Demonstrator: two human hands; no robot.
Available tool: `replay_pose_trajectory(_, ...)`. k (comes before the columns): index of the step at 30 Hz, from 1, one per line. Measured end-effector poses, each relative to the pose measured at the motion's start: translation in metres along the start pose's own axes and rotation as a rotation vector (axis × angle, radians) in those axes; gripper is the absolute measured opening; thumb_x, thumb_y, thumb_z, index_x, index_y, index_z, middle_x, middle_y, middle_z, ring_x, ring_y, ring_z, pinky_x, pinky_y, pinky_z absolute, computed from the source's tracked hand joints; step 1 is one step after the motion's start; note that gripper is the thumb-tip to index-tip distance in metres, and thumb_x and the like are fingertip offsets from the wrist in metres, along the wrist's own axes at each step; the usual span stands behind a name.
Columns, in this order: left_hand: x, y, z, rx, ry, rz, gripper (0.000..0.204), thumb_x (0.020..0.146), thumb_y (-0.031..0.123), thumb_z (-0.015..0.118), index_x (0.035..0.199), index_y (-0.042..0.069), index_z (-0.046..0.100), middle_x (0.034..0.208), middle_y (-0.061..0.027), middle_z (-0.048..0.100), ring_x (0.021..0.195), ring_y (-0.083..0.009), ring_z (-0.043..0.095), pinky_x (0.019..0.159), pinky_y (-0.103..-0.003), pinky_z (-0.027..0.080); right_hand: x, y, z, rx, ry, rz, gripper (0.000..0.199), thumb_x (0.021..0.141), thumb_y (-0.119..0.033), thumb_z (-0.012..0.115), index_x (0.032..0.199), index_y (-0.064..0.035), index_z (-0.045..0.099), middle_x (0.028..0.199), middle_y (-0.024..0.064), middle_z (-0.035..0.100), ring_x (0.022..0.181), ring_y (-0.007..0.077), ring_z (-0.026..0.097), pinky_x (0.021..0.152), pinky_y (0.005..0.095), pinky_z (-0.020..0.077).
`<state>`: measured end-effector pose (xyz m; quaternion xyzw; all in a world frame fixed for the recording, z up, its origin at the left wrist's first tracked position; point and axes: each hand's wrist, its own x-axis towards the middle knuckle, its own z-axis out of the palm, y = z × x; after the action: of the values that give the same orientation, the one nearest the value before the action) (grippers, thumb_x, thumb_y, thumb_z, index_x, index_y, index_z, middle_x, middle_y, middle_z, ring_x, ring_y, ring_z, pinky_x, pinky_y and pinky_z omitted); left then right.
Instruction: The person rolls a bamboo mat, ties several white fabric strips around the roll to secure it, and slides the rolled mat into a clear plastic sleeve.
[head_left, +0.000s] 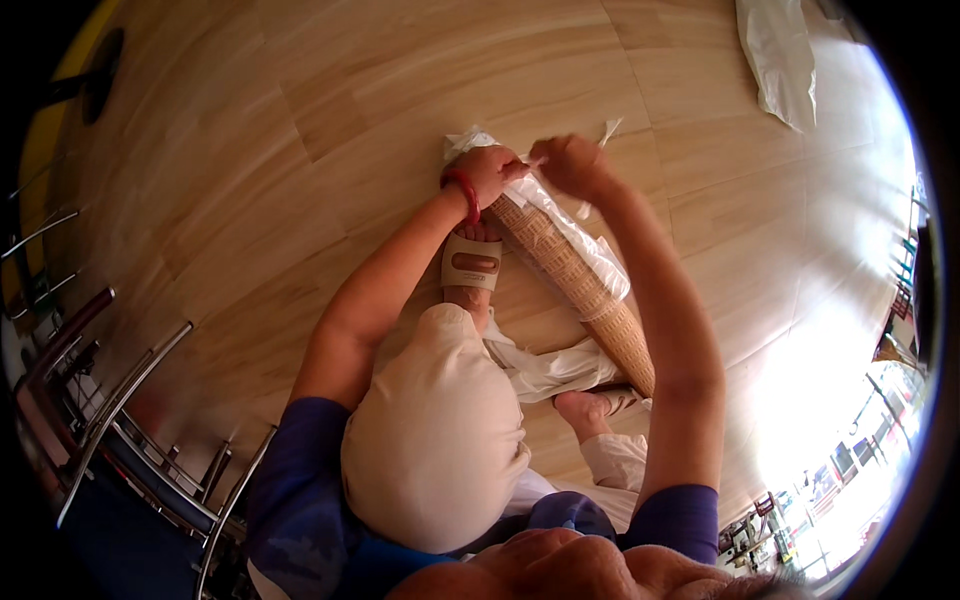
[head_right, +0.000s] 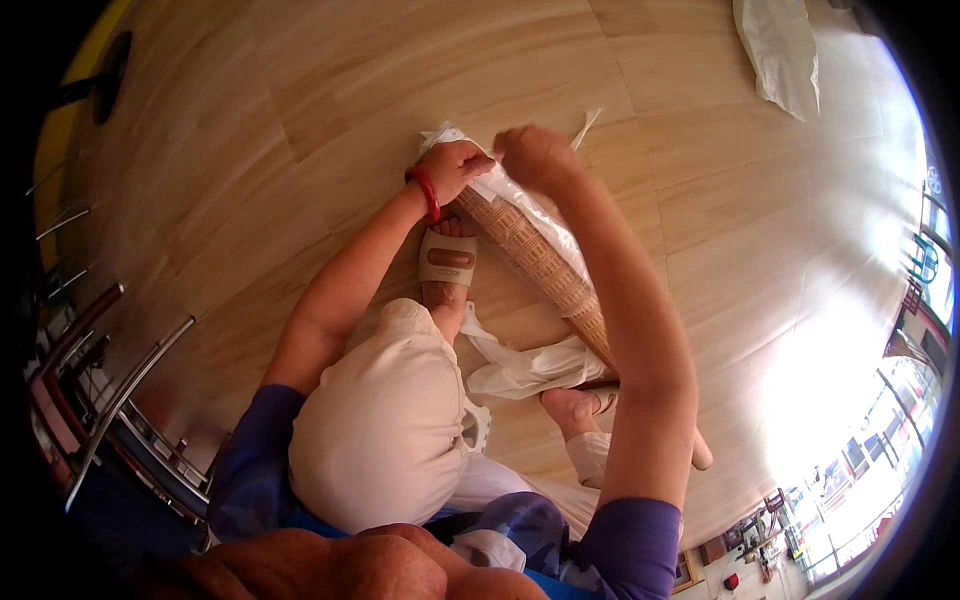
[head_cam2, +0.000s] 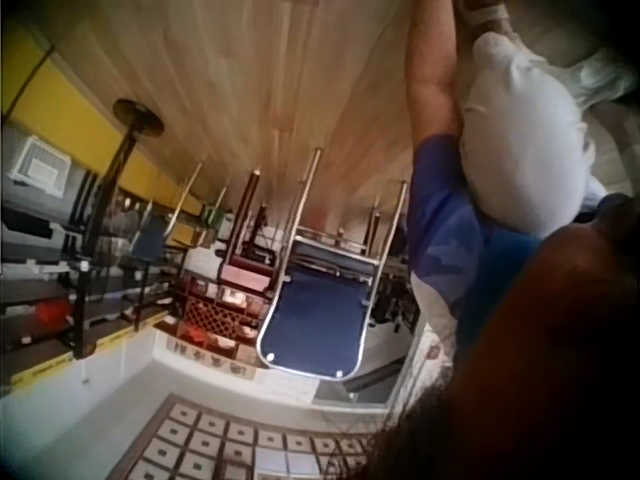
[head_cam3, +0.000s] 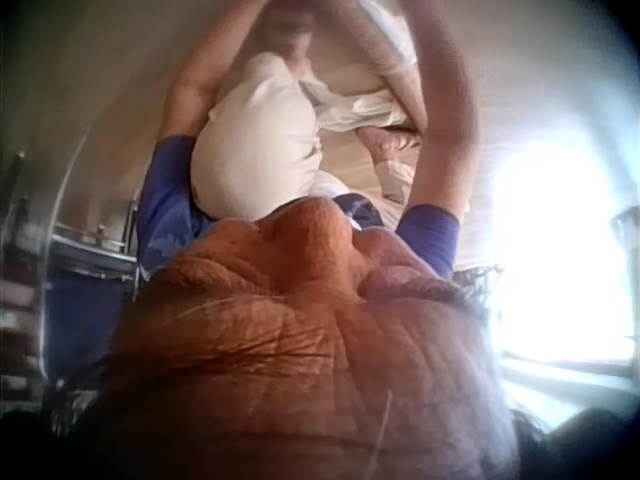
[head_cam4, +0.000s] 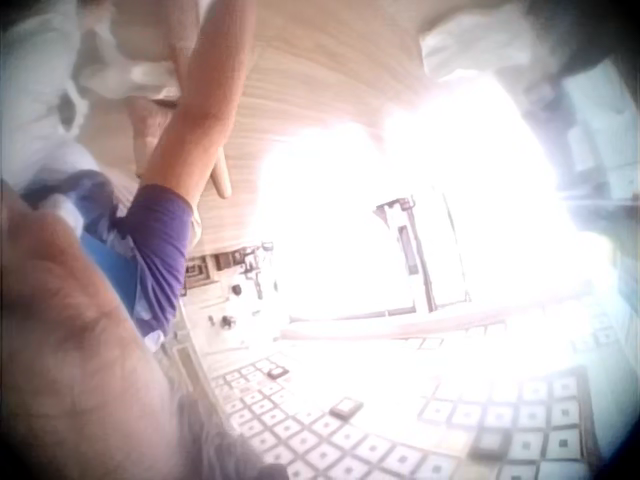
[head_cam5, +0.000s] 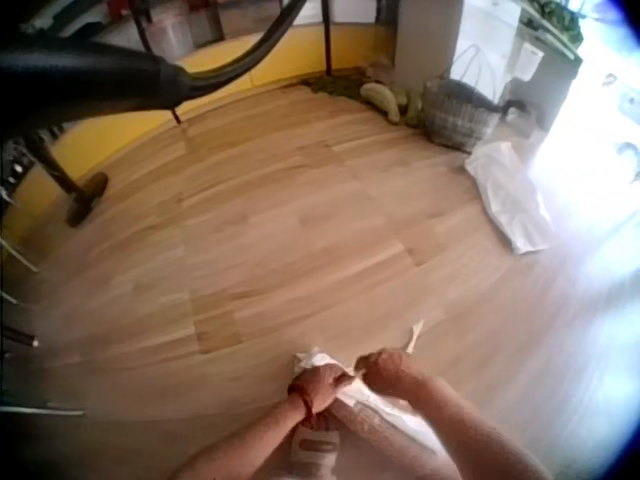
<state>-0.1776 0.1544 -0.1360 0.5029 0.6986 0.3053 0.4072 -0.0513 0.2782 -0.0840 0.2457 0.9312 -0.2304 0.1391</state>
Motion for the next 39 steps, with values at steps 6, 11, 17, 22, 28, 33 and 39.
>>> replay_pose_trajectory(6, -0.008, 0.007, 0.009, -0.273, 0.184, -0.139, 0.018, 0.075, 0.012, 0.068, 0.088, 0.001, 0.062, 0.075, -0.0093, 0.063, 0.071, -0.0166, 0.060, 0.064, -0.030, 0.047, 0.024, -0.018, -0.055, 0.044, -0.114, -0.200, 0.019, 0.077, -0.014, 0.049, 0.078, -0.0052, 0.066, 0.084, 0.0188, 0.064, 0.082, 0.0329, 0.062, 0.072, 0.0405, 0.0497)
replay_pose_trajectory(11, -0.008, -0.001, 0.019, -0.381, 0.354, -0.088, 0.018, 0.070, 0.010, 0.067, 0.083, 0.000, 0.059, 0.073, -0.0096, 0.060, 0.066, -0.0184, 0.057, 0.063, -0.031, 0.047, 0.009, -0.043, -0.049, 0.078, -0.143, -0.221, 0.018, 0.079, -0.016, 0.050, 0.078, -0.0076, 0.066, 0.079, 0.0131, 0.064, 0.078, 0.0310, 0.061, 0.072, 0.0391, 0.0483)
replay_pose_trajectory(17, -0.008, -0.016, 0.028, -0.231, 0.543, 0.094, 0.015, 0.074, 0.011, 0.064, 0.074, 0.000, 0.055, 0.070, -0.0129, 0.057, 0.062, -0.0217, 0.052, 0.059, -0.031, 0.044, 0.009, -0.053, -0.066, -0.061, -0.225, -0.272, 0.022, 0.078, -0.010, 0.048, 0.092, -0.0076, 0.065, 0.089, 0.0141, 0.065, 0.085, 0.0311, 0.062, 0.075, 0.0395, 0.0494)
replay_pose_trajectory(22, -0.008, -0.001, 0.016, -0.480, 0.278, -0.155, 0.020, 0.086, 0.016, 0.060, 0.071, 0.003, 0.057, 0.062, 0.0036, 0.049, 0.058, -0.0060, 0.042, 0.055, -0.022, 0.038, 0.026, 0.017, -0.083, -0.114, 0.843, 0.107, 0.020, 0.078, -0.017, 0.061, 0.097, -0.0150, 0.060, 0.091, 0.0047, 0.060, 0.095, 0.0242, 0.054, 0.077, 0.0398, 0.0416)
replay_pose_trajectory(28, -0.005, -0.001, 0.009, -0.682, 0.229, -0.229, 0.019, 0.086, 0.017, 0.058, 0.076, 0.000, 0.058, 0.062, 0.0005, 0.054, 0.060, -0.0063, 0.046, 0.055, -0.024, 0.040, -0.031, -0.018, -0.025, 0.801, 0.413, 0.427, 0.029, 0.084, -0.030, 0.061, 0.089, -0.0010, 0.061, 0.077, 0.0124, 0.063, 0.067, 0.0160, 0.058, 0.060, 0.0330, 0.0443)
replay_pose_trajectory(33, -0.006, -0.001, 0.003, -0.640, 0.122, -0.239, 0.013, 0.088, 0.014, 0.056, 0.080, 0.005, 0.060, 0.067, 0.0046, 0.053, 0.058, -0.0025, 0.044, 0.052, -0.018, 0.036, -0.008, -0.017, 0.052, 1.199, 0.376, 0.393, 0.032, 0.084, -0.027, 0.060, 0.088, 0.0039, 0.062, 0.076, 0.0115, 0.063, 0.069, 0.0130, 0.054, 0.064, 0.0284, 0.0436)
replay_pose_trajectory(39, -0.005, -0.005, 0.001, -0.593, 0.079, -0.200, 0.011, 0.088, 0.012, 0.057, 0.081, 0.004, 0.057, 0.070, 0.0015, 0.057, 0.057, -0.0041, 0.047, 0.052, -0.019, 0.039, 0.008, -0.015, 0.041, 1.254, 0.197, 0.387, 0.029, 0.082, -0.025, 0.061, 0.088, 0.0030, 0.063, 0.074, 0.0060, 0.061, 0.068, 0.0130, 0.052, 0.063, 0.0283, 0.0430)
